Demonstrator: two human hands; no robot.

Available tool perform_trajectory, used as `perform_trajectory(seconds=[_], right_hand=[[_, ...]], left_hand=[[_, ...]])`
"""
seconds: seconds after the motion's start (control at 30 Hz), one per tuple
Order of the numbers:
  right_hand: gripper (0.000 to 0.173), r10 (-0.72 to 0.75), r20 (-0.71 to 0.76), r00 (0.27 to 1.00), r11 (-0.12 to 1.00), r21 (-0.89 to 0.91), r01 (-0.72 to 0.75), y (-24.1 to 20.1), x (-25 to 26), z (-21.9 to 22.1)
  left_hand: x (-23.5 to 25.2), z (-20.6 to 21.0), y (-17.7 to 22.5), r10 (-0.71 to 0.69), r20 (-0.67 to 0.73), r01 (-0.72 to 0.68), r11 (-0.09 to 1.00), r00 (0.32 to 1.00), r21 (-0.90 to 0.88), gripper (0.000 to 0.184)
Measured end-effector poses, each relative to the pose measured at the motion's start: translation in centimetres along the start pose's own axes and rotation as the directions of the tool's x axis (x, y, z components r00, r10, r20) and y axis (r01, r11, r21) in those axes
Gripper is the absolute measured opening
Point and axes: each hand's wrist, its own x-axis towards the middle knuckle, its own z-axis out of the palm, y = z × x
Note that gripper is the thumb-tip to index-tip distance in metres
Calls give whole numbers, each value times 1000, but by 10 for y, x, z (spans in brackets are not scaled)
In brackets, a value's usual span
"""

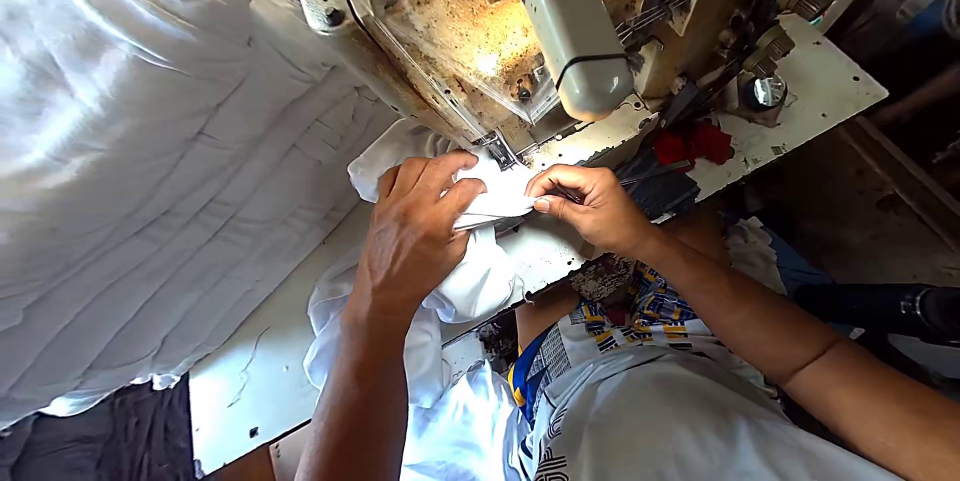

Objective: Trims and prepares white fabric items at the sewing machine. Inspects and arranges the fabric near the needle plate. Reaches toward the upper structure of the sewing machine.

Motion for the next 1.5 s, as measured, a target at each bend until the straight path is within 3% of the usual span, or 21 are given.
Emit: perform_trajectory(seconds=[0.07, 0.17, 0.23, 0.33, 0.43, 0.5, 0.53, 0.6, 0.67, 0.73, 0.83, 0.93, 1.03, 1.13, 1.27, 1.5], right_hand=[[8, -13, 5, 1000, 1000, -4, 13, 1, 2, -1], [9, 23, 13, 1000, 999, -27, -23, -2, 0, -1], [9, 25, 35, 999, 998, -59, -23, -3, 1, -2], [8, -17, 180, 984, 984, -169, 48, -7, 5, -9], [12, -81, 362, 928, 959, -226, 172, -23, -3, -13], [11, -116, 403, 908, 957, -201, 211, -30, -15, -12], [11, -119, 399, 909, 955, -206, 215, -30, -22, -12], [12, -105, 348, 931, 950, -241, 197, -26, -36, -13], [11, -84, 284, 955, 950, -267, 163, -22, -45, -15], [11, -49, 234, 971, 957, -266, 112, -21, -52, -17], [11, -14, 176, 984, 975, -215, 52, -18, -58, -19], [12, 1, 155, 988, 989, -143, 21, -16, -61, -19], [12, 18, 152, 988, 994, -106, -2, -17, -62, -18], [11, 34, 149, 988, 995, -95, -20, -18, -61, -17], [9, 39, 141, 989, 997, -76, -28, -20, -59, -17], [8, 75, 128, 989, 997, -37, -71, -17, -60, -17]], left_hand=[[-1, -12, 0, -24, 88, 29, 998, 996, -63, 31], [-10, -37, -3, -99, 188, 103, 995, 977, -10, 52], [-15, -52, 1, -99, 155, 99, 995, 983, 8, 46], [-18, -61, 29, -28, 59, 34, 992, 998, -120, 33], [-21, -43, 58, -1, 7, 4, 952, 1000, -307, 24], [-24, -22, 71, -22, -34, 7, 921, 999, -388, 20], [-25, -10, 75, -46, -85, 11, 926, 995, -378, 19], [-27, 15, 79, -75, -200, 40, 984, 977, -175, 35], [-31, 36, 73, -53, -199, 61, 997, 979, 37, 48], [-36, 48, 62, -73, -162, 95, 986, 984, 134, 42], [-38, 39, 60, -129, -123, 149, 973, 984, 173, 22], [-36, 23, 67, -105, -55, 113, 978, 993, 175, 12], [-34, 16, 61, 17, -4, -17, 996, 1000, 93, 14], [-32, 12, 55, 38, 29, -40, 995, 999, 87, 17], [-28, 3, 55, 35, 89, -47, 990, 995, 135, 37], [-23, -2, 54, 60, 177, -81, 990, 982, 118, 16]])
